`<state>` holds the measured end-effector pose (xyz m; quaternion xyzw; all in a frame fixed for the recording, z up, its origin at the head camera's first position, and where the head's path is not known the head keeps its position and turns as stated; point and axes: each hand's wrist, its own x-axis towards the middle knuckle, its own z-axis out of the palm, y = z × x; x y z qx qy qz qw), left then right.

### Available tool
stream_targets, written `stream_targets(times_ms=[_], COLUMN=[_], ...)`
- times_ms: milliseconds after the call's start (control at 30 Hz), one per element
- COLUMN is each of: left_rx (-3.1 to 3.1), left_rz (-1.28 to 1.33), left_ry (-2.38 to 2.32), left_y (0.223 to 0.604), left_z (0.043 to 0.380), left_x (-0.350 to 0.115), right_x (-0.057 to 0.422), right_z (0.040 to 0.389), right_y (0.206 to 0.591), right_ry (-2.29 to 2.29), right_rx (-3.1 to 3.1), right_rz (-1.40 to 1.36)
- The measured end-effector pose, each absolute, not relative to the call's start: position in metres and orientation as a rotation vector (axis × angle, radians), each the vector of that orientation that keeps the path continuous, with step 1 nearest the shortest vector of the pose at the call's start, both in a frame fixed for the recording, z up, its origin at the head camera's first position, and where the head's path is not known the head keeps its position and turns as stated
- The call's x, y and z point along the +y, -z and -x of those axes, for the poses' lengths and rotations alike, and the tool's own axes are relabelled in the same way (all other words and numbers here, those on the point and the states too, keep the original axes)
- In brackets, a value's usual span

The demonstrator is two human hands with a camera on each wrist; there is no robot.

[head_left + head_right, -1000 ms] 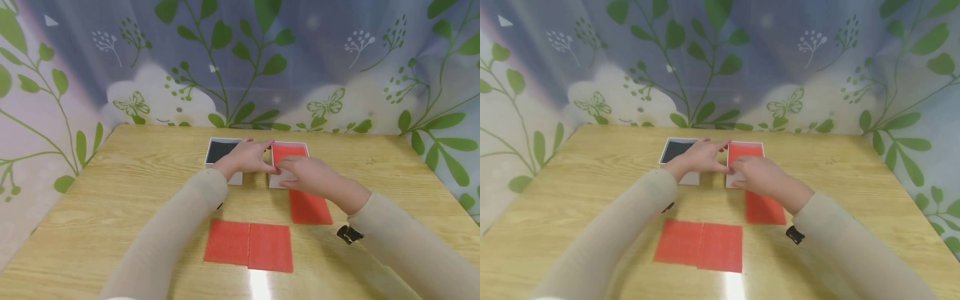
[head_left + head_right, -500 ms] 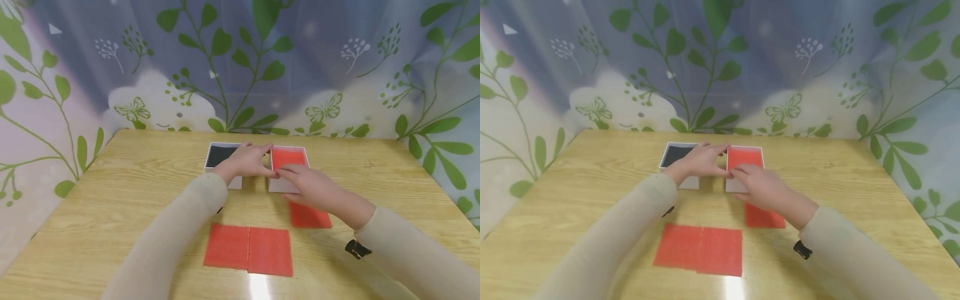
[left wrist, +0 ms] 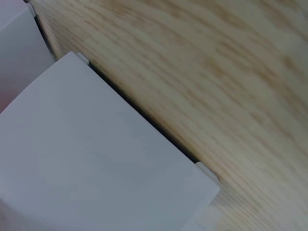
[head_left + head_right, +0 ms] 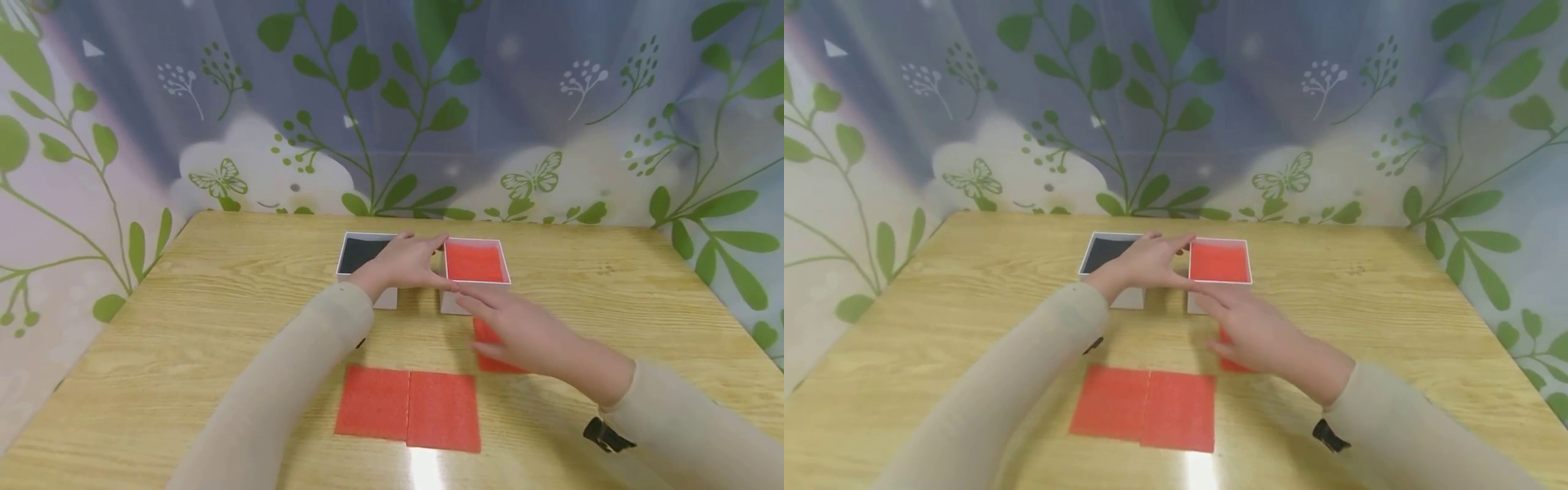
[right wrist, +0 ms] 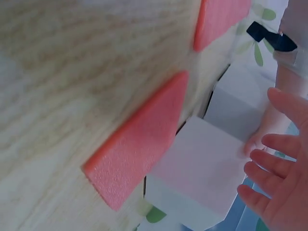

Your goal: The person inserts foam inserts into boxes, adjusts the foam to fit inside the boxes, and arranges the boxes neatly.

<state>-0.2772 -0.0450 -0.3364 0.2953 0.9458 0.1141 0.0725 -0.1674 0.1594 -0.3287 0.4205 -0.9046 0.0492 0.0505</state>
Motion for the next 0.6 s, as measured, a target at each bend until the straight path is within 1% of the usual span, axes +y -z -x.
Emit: stream_targets(times_ms=[600], left_rx=[2.849], left_rz=[-0.869], left_ry=[-0.348], left_y=[0.339], left_z=[0.278], left_x=[-0.044], right_x=[0.148], right_z=[0.126], right_y=[0.344], right_ry=[-0.218], right_rx=[-3.040], right_rz=[-1.410])
